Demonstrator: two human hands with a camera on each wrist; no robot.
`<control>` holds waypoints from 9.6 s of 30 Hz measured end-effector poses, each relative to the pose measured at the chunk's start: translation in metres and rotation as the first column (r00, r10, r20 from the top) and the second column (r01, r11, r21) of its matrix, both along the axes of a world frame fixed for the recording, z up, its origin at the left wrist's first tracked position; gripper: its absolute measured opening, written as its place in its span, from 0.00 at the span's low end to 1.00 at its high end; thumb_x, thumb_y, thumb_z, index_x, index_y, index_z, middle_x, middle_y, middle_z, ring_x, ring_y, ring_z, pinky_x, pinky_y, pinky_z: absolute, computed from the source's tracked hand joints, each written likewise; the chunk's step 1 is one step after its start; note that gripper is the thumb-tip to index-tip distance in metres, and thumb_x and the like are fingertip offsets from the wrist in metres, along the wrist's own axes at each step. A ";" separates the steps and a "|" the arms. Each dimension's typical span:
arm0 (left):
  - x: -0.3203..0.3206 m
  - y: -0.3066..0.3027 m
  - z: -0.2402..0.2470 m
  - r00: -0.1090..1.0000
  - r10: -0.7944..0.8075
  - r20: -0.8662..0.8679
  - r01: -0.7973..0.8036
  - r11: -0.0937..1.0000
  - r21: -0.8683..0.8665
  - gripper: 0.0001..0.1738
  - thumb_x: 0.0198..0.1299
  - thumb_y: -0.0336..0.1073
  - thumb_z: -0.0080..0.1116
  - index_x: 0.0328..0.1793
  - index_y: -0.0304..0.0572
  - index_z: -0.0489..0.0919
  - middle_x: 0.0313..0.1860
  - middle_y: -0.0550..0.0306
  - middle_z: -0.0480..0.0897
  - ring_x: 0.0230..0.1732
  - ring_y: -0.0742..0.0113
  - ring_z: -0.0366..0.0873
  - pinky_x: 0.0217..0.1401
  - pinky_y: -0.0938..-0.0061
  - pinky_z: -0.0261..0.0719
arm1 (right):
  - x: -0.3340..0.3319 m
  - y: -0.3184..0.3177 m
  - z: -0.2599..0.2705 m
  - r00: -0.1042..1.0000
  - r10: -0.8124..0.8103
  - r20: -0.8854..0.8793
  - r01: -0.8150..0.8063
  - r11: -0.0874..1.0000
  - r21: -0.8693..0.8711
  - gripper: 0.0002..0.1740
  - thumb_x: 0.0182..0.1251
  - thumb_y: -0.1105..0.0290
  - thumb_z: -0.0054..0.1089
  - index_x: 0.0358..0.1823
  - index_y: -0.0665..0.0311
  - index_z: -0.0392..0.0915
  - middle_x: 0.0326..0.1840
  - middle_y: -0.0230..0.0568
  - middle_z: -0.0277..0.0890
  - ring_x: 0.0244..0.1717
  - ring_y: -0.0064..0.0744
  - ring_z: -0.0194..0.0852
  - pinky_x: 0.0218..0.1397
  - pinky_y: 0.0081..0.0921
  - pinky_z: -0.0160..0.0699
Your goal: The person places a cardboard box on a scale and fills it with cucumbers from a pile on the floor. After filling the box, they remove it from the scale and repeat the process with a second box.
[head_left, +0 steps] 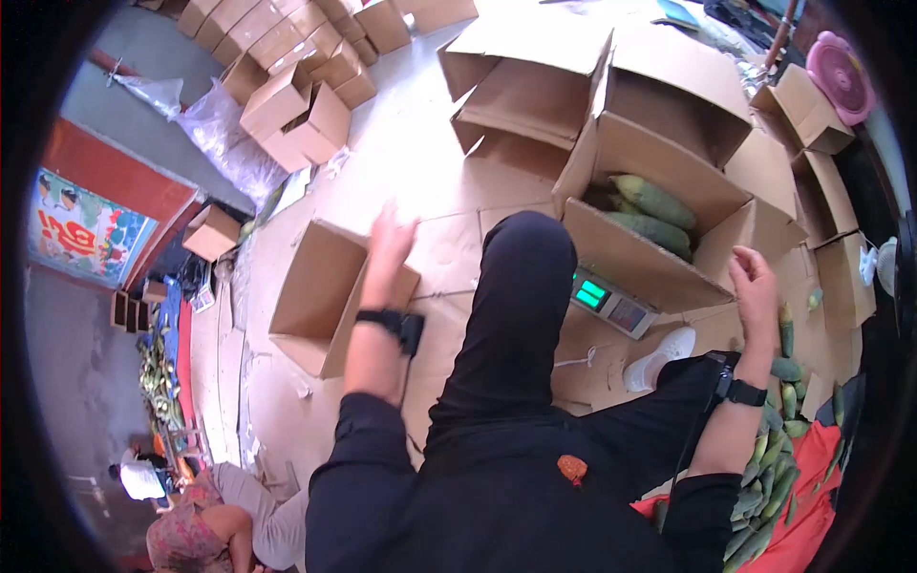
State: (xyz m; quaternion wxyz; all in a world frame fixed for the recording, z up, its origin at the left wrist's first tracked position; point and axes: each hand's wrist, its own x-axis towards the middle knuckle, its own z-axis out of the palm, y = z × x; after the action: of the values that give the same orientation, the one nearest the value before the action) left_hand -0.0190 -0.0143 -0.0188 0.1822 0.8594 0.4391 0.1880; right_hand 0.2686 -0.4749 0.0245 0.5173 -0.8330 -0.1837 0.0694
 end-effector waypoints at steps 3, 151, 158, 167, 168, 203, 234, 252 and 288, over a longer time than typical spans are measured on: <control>-0.085 0.002 -0.012 0.937 0.201 -0.287 -0.200 0.979 0.031 0.38 0.46 0.48 0.61 0.64 0.48 0.62 0.55 0.46 0.72 0.57 0.50 0.68 0.55 0.58 0.70 | -0.006 0.001 0.004 0.999 -0.018 0.030 0.018 1.000 -0.001 0.14 0.56 0.71 0.57 0.44 0.67 0.75 0.34 0.34 0.74 0.34 0.20 0.69 0.40 0.19 0.70; -0.390 0.015 -0.046 0.740 0.442 -0.507 -0.595 0.782 -0.186 0.28 0.53 0.49 0.55 0.50 0.30 0.74 0.46 0.30 0.75 0.47 0.40 0.74 0.49 0.58 0.71 | -0.314 0.346 -0.101 0.299 0.834 -0.464 -0.899 0.084 -0.429 0.15 0.52 0.61 0.53 0.31 0.66 0.79 0.29 0.49 0.78 0.35 0.48 0.77 0.39 0.41 0.74; -0.396 0.046 -0.092 0.602 0.614 -0.510 -0.679 0.730 0.079 0.17 0.42 0.37 0.64 0.34 0.30 0.78 0.34 0.37 0.78 0.40 0.41 0.75 0.44 0.55 0.72 | -0.232 0.359 -0.051 0.432 0.841 -0.326 -0.901 0.385 -0.201 0.16 0.56 0.59 0.51 0.23 0.65 0.77 0.20 0.45 0.75 0.25 0.39 0.75 0.32 0.36 0.72; -0.297 0.043 -0.036 0.730 0.599 -0.329 -0.564 0.800 0.207 0.21 0.42 0.37 0.64 0.42 0.32 0.75 0.41 0.39 0.76 0.45 0.43 0.72 0.49 0.57 0.70 | -0.072 0.242 0.050 0.799 0.591 -0.110 -0.599 0.798 -0.067 0.12 0.56 0.64 0.54 0.22 0.66 0.76 0.19 0.35 0.74 0.21 0.23 0.71 0.26 0.23 0.69; -0.278 0.050 -0.028 0.789 0.512 -0.340 -0.487 0.858 0.162 0.22 0.43 0.36 0.63 0.45 0.32 0.75 0.41 0.40 0.76 0.45 0.45 0.72 0.49 0.60 0.71 | -0.060 0.225 0.048 0.829 0.544 -0.131 -0.557 0.823 -0.109 0.12 0.57 0.65 0.54 0.23 0.65 0.75 0.19 0.32 0.73 0.21 0.19 0.69 0.25 0.21 0.68; 0.381 0.014 0.115 0.746 -0.190 0.638 0.412 0.885 -0.217 0.15 0.56 0.37 0.55 0.47 0.34 0.73 0.37 0.57 0.79 0.36 0.69 0.75 0.37 0.73 0.72 | -0.022 0.081 0.006 0.879 0.465 -0.103 -0.429 0.679 -0.596 0.14 0.55 0.61 0.58 0.39 0.61 0.73 0.38 0.43 0.77 0.43 0.45 0.75 0.43 0.40 0.73; 0.219 -0.074 0.220 0.737 -0.583 0.340 0.651 0.748 -0.130 0.13 0.55 0.34 0.51 0.36 0.28 0.77 0.25 0.60 0.76 0.28 0.75 0.70 0.30 0.76 0.69 | -0.055 0.009 0.043 0.974 0.190 0.122 -0.214 0.948 0.234 0.23 0.51 0.71 0.59 0.51 0.65 0.69 0.49 0.52 0.70 0.48 0.50 0.70 0.48 0.36 0.73; 0.265 -0.090 0.068 0.880 -0.462 0.108 0.420 0.652 -0.632 0.10 0.49 0.32 0.53 0.32 0.30 0.76 0.20 0.59 0.74 0.15 0.72 0.67 0.12 0.75 0.57 | -0.026 -0.019 -0.015 0.967 0.237 0.098 -0.156 0.846 -0.510 0.18 0.51 0.61 0.58 0.41 0.65 0.77 0.42 0.52 0.75 0.46 0.50 0.72 0.48 0.38 0.72; 0.205 -0.117 0.034 0.822 -0.568 -0.045 0.380 0.605 -0.700 0.34 0.56 0.41 0.53 0.69 0.54 0.53 0.59 0.52 0.66 0.52 0.57 0.72 0.25 0.68 0.81 | -0.073 -0.051 0.058 0.973 -0.118 0.198 0.069 0.969 0.238 0.14 0.55 0.68 0.56 0.41 0.67 0.76 0.34 0.48 0.77 0.35 0.41 0.76 0.39 0.31 0.73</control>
State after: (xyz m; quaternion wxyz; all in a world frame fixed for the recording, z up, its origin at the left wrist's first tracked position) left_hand 0.1865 -0.1314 0.0149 0.4587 0.8390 0.2502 -0.1520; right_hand 0.1958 -0.5261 0.0829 0.5903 -0.7781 -0.2045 -0.0656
